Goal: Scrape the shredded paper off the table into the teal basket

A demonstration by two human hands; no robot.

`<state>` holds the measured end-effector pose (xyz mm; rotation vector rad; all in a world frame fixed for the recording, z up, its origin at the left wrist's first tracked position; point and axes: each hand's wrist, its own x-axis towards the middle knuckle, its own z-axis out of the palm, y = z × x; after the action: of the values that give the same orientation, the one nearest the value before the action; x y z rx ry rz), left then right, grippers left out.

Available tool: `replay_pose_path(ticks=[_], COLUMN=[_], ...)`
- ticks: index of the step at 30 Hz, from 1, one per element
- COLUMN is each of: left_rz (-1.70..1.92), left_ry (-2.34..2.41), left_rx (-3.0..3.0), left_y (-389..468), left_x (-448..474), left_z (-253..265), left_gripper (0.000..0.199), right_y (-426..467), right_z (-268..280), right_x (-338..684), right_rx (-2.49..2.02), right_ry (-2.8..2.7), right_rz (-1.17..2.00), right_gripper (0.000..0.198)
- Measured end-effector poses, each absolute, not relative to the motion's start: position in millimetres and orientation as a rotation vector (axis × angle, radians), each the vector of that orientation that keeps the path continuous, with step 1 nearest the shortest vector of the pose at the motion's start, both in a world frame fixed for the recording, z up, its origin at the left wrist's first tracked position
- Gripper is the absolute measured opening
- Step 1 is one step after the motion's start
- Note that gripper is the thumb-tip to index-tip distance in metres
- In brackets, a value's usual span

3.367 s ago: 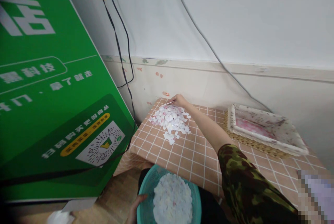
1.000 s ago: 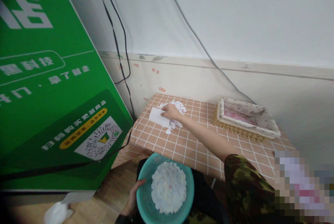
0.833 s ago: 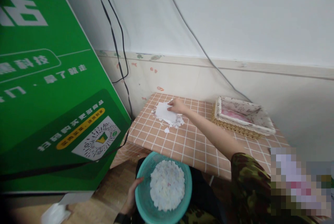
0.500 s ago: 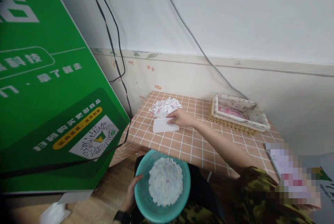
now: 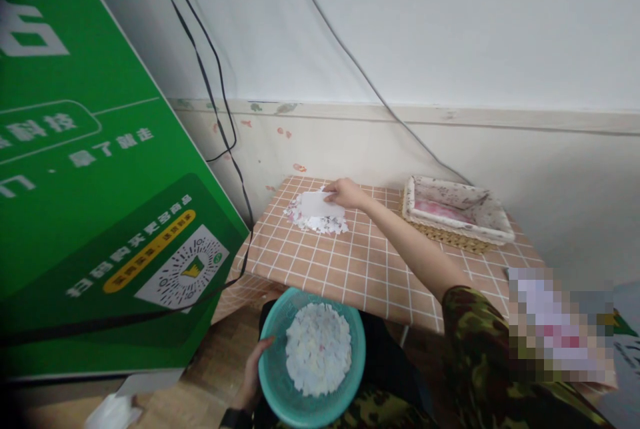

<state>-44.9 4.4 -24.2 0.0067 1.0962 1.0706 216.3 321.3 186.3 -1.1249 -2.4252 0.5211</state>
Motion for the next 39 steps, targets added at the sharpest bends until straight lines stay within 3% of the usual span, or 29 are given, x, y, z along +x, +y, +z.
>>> replay_pose_path(ticks=[4, 11, 16, 23, 31, 39], left_rz=[1.058, 1.081, 1.098, 1.164, 1.215, 1.203], left_ry=[1.084, 1.096, 1.135, 1.101, 1.189, 1.126], left_rx=[-0.003, 0.031, -0.050, -0.016, 0.016, 0.136], left_y=[4.7, -1.8, -12.3, -29.4, -36.4, -25.8], left_x=[-42.3, -43.2, -38.7, -33.0, -33.8, -24.3], left_z=[-20.7, -11.2, -11.1, -14.4, -26.9, -37.9], left_gripper=[0.041, 0.031, 0.045, 0.059, 0.029, 0.027], right_y=[322.1, 267.8, 232.1, 227.2, 214.5, 206.5], right_z=[185.9, 155.4, 127.6, 92.1, 96.1, 105.2], right_x=[236.6, 281.2, 295.5, 297.9, 301.0, 296.6], right_rx=[-1.208, -1.435, -1.571, -1.472, -1.335, -1.362], right_ry=[-2.323, -2.100, -2.073, -1.827, -1.901, -1.900], right_rz=[0.460, 0.046, -0.137, 0.092, 0.215, 0.283], right_gripper=[0.026, 0.031, 0.034, 0.035, 0.035, 0.043])
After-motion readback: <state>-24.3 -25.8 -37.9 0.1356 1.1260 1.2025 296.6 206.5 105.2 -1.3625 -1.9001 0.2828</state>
